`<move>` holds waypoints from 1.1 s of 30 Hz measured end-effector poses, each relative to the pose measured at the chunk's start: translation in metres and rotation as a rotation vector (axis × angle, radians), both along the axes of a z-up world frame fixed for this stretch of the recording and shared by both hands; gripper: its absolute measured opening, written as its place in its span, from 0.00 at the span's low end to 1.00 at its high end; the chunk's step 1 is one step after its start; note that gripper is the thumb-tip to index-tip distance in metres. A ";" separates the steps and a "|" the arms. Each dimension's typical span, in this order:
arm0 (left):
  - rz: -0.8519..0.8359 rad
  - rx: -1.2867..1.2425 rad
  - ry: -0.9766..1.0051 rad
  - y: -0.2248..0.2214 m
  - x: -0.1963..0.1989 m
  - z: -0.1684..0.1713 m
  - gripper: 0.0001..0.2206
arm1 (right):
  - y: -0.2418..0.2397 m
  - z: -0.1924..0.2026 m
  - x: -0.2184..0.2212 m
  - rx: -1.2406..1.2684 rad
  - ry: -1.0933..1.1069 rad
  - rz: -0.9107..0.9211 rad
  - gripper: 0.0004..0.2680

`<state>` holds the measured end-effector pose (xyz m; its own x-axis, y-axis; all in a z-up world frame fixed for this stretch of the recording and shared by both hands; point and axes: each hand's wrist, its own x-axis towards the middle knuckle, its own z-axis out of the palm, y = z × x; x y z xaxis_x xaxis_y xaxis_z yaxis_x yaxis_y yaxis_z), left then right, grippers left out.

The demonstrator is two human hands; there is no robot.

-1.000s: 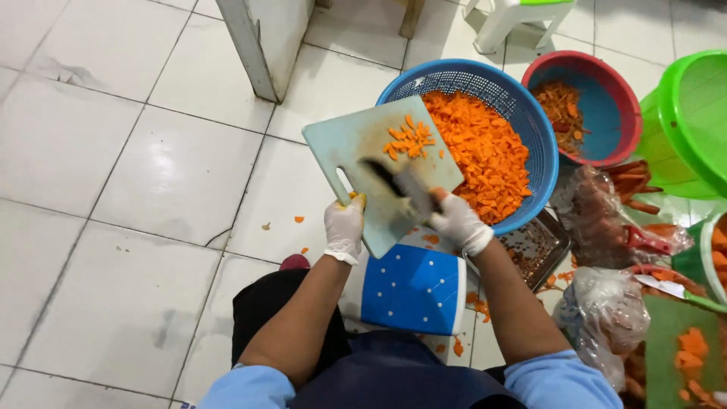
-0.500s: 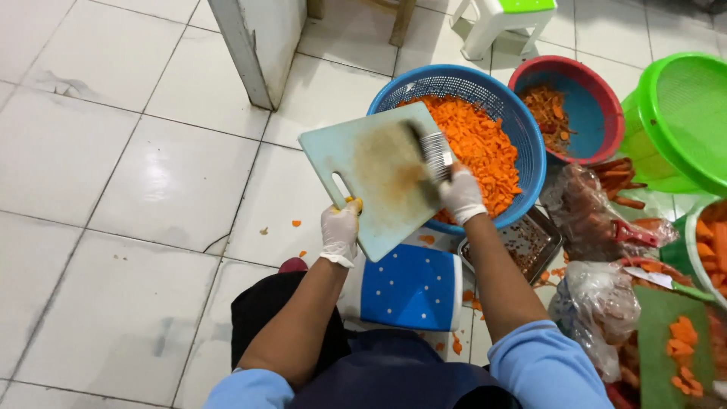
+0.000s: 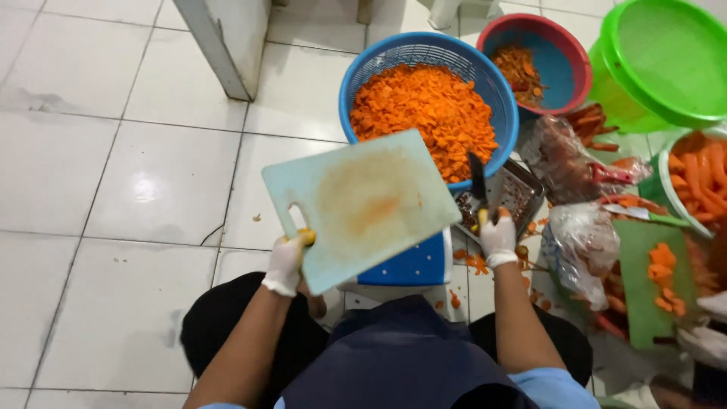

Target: Slicing carrots into small pieces on a cutting board using a knife and transferring them to a container.

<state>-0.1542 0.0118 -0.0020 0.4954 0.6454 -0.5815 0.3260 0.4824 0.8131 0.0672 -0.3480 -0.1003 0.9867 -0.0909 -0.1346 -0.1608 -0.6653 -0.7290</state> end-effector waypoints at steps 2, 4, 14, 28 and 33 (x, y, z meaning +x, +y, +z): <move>-0.029 -0.016 -0.025 0.009 -0.018 -0.060 0.18 | -0.002 -0.001 -0.031 0.052 0.006 0.077 0.13; -0.052 -0.033 -0.041 0.005 -0.034 -0.093 0.15 | -0.002 -0.008 -0.054 0.105 0.019 0.160 0.14; -0.738 0.533 0.308 0.009 -0.030 -0.200 0.11 | 0.046 -0.086 -0.087 -0.379 0.217 0.450 0.13; -0.278 0.422 0.422 0.089 0.003 -0.265 0.20 | -0.222 0.040 -0.269 -0.059 -0.354 -0.159 0.17; -0.300 0.578 0.451 0.077 -0.001 -0.215 0.19 | -0.456 -0.109 -0.466 -0.098 0.139 -1.130 0.04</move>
<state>-0.1547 0.0892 -0.2169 0.4925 0.7827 -0.3806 0.7327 -0.1369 0.6666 -0.3984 -0.8042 -0.2096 0.3112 -0.9332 -0.1799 -0.7790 -0.1420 -0.6108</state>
